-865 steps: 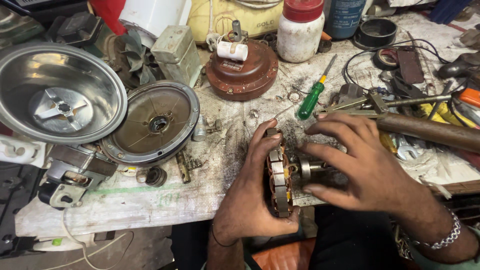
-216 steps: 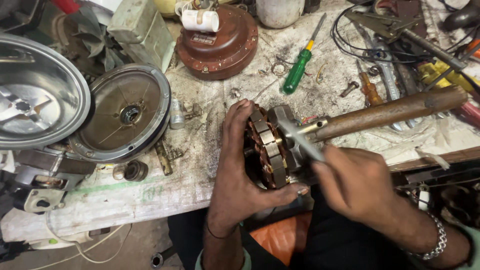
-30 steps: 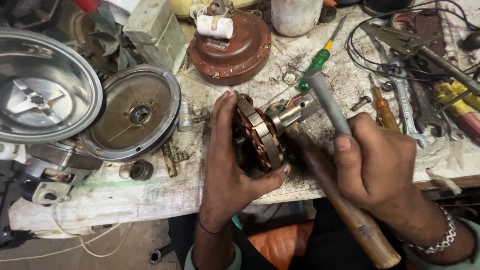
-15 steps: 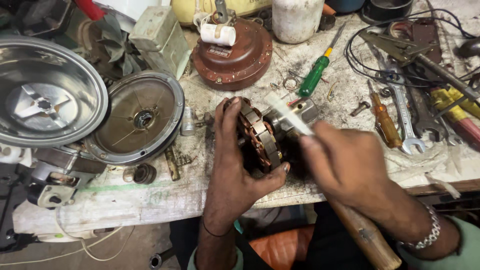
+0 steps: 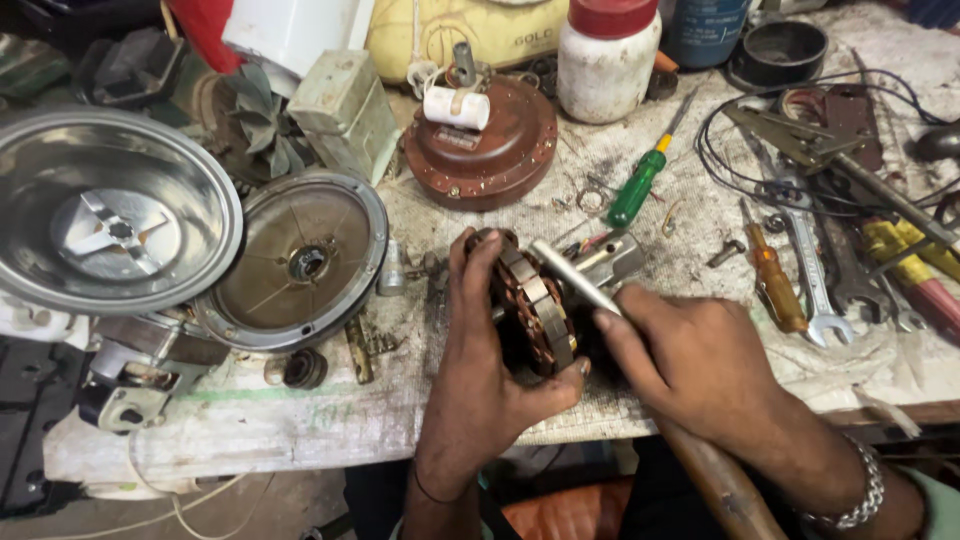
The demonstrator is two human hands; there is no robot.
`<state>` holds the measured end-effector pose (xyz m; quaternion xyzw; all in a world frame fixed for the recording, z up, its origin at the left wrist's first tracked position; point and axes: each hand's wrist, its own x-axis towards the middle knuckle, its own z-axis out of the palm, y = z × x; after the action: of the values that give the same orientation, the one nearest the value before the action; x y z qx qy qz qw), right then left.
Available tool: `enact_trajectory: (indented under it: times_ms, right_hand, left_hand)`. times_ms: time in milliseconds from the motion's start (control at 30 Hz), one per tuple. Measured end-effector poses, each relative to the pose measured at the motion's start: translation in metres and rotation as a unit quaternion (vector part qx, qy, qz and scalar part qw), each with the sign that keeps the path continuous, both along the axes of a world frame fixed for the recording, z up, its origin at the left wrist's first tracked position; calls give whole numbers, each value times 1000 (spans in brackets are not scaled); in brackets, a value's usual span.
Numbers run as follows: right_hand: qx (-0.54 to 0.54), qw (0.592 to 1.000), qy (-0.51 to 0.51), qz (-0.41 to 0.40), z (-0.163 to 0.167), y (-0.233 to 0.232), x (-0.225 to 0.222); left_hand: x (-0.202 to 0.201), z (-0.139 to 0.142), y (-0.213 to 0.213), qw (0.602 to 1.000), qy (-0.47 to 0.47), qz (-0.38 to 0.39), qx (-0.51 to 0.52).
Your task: The person uses a puller tool and hammer to remove a bearing from a motor rotor. They then use a hammer to tap the bearing back into place, followed by a file to smooth the rotor surface.
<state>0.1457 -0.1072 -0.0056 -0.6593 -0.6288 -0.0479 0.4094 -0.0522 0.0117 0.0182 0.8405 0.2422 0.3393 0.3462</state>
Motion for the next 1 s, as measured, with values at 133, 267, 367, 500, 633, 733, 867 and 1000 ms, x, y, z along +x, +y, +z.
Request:
enact_trajectory:
  times_ms: [133,267,367,500,633,733,867,1000]
  right_hand:
    - [89,991,97,-18,2,-6,-3]
    - [-211,974,-55,-61,10,-6,-7]
    - [-83,994,42,-55,22,-10,-8]
    - [13,1000,12,9,26,-6,-8]
    - [-34,999,-6,-22,22,-7,-7]
    - [20,999,35,24,17,-9,-7]
    - [-112,991,45,-50,13,-6,-7]
    - [24,998,61,9,13,-9,-8]
  left_hand:
    - [-3,0,-1,1000,22,-6,-21]
    - [-3,-4,-2,998,43,-1,-53]
    - [-3,-7,-3,999,42,-3,-3]
    - [-4,-7,-4,1000,20,3,-23]
    - [-4,-5,-4,999,25,1,-37]
    - [-5,-5,-6,999,14,3,-31]
    - [-4,-5,-3,1000,17,3,-20]
    - [-5,-5,-6,999,31,5,-12]
